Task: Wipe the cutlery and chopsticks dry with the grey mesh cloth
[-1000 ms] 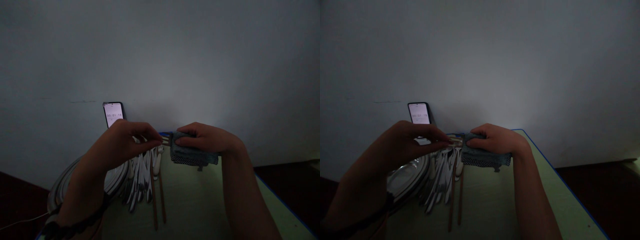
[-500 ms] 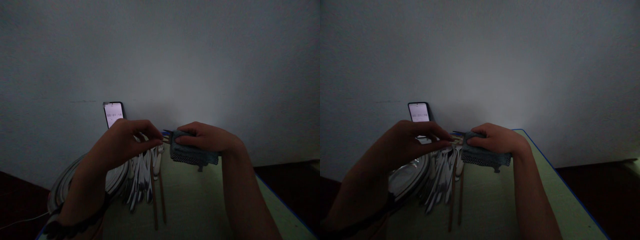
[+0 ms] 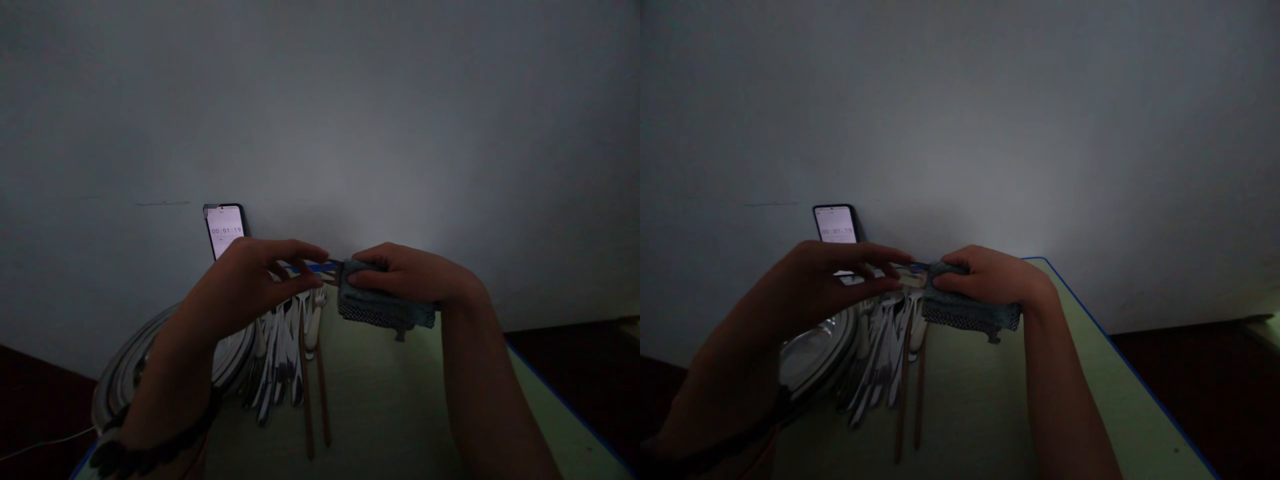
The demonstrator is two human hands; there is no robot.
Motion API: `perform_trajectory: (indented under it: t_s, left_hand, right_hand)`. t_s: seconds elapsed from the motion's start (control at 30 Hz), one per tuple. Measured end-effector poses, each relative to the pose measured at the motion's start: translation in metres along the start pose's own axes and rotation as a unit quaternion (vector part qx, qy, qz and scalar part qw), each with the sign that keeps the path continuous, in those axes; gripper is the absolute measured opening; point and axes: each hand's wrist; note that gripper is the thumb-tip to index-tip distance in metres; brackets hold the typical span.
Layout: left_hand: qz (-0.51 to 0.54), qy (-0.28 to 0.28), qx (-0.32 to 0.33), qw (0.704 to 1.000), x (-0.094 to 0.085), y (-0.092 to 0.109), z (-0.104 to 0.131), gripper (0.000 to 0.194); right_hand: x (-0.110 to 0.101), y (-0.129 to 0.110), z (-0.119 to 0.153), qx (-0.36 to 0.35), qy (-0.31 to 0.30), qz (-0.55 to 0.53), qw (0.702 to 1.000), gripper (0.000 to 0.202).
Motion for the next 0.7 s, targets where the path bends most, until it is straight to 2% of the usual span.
perform_trajectory:
  t_s: [0.23,0.33,0.47,0.7]
  left_hand:
    - [0.011,-0.004,0.017,1.0,0.0012,-0.0046,-0.0007,0.025]
    - [0.026,-0.024,0.024,0.999,-0.0003,-0.005,-0.0002,0.023]
    - [0.042,-0.052,0.028,0.997,-0.002,-0.0056,0.001,0.024]
    - [0.06,-0.059,0.035,0.996,-0.0036,-0.007,0.0016,0.024]
  right_hand:
    - [0.0002,0.001,0.0001,0.0,-0.035,-0.004,0.999,0.031]
    - [0.0001,0.0006,0.0,0.001,-0.052,-0.015,0.999,0.03]
    - [0.0005,0.0008,0.0001,0.0,-0.06,-0.028,0.998,0.03]
    - [0.0012,0.0047,0.0013,0.003,-0.072,-0.067,0.995,0.03]
Point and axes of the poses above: each hand's wrist, its own z-axis away from the middle knuckle, its own x-axis out of the palm, y = z × x, and after that the axes turned 6 degrees about -z, right-handed
